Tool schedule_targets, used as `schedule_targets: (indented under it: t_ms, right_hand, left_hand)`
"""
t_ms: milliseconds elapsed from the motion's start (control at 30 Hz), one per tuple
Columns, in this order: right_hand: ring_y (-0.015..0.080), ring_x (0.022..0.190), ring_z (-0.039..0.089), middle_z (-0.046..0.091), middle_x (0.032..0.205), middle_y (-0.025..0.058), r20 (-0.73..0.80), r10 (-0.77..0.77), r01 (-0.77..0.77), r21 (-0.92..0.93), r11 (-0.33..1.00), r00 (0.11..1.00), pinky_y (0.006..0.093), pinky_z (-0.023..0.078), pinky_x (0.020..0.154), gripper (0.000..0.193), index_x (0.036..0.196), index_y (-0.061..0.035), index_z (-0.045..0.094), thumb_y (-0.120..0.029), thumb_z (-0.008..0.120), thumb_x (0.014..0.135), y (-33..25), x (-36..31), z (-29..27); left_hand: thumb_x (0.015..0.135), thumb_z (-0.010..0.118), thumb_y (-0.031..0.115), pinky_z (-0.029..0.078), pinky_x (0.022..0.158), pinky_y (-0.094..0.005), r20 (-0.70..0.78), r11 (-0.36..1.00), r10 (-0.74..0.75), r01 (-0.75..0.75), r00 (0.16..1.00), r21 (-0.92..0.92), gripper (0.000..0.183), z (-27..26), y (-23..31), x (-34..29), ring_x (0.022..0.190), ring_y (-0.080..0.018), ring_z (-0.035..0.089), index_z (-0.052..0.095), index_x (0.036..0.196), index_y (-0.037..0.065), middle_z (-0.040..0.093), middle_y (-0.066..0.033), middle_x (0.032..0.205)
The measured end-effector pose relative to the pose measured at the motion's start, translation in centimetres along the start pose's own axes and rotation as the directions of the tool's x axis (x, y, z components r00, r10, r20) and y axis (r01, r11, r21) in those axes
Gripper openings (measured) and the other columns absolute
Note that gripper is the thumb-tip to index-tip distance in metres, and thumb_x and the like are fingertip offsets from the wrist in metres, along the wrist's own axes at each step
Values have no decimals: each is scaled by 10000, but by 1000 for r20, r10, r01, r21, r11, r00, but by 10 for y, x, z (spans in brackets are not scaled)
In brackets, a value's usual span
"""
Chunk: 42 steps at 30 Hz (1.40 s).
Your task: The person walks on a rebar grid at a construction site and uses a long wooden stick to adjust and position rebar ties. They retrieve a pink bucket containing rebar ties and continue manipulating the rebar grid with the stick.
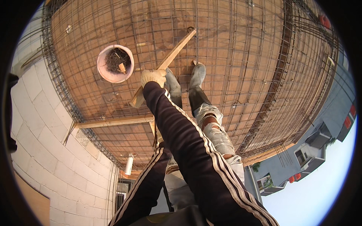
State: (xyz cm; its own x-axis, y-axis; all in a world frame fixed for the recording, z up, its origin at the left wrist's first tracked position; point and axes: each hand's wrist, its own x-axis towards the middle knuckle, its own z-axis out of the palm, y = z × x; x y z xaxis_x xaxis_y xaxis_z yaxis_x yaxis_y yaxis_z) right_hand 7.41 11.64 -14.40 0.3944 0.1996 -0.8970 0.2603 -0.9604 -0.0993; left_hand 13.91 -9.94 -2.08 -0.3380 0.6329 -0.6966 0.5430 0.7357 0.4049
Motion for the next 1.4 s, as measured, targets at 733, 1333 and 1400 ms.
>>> schedule_targets:
  t_ms: [733, 1333, 1400]
  right_hand:
    - [425, 1189, 633, 549, 1309, 350, 139, -212, 252, -436, 864, 967, 464, 534, 976, 622, 1397, 40, 362, -247, 622, 910, 23, -9, -136]
    - [115, 818, 612, 620, 1048, 61, 179, -437, 388, 256, 886, 881, 253, 532, 664, 717, 1589, -129, 266, -64, 620, 969, 103, -52, -203]
    - [123, 826, 602, 596, 1065, 57, 228, -465, 389, 311, 867, 855, 246, 531, 677, 726, 1586, -135, 280, -126, 674, 975, 106, -49, -234]
  left_hand:
    - [818, 735, 218, 514, 890, -496, 194, 997, -53, 40, 980, 73, 285, -13, 8, 12, 1023, -388, 641, 660, 1068, 102, 648, -129, 1103]
    - [819, 748, 166, 510, 931, -460, 193, 995, -33, 14, 981, 101, 273, -23, 27, 20, 1106, -389, 616, 653, 1049, 54, 644, -162, 1144]
    - [818, 738, 151, 511, 931, -468, 192, 996, 9, -26, 981, 86, 266, -22, 25, 20, 1092, -393, 620, 658, 1052, 53, 644, -164, 1141]
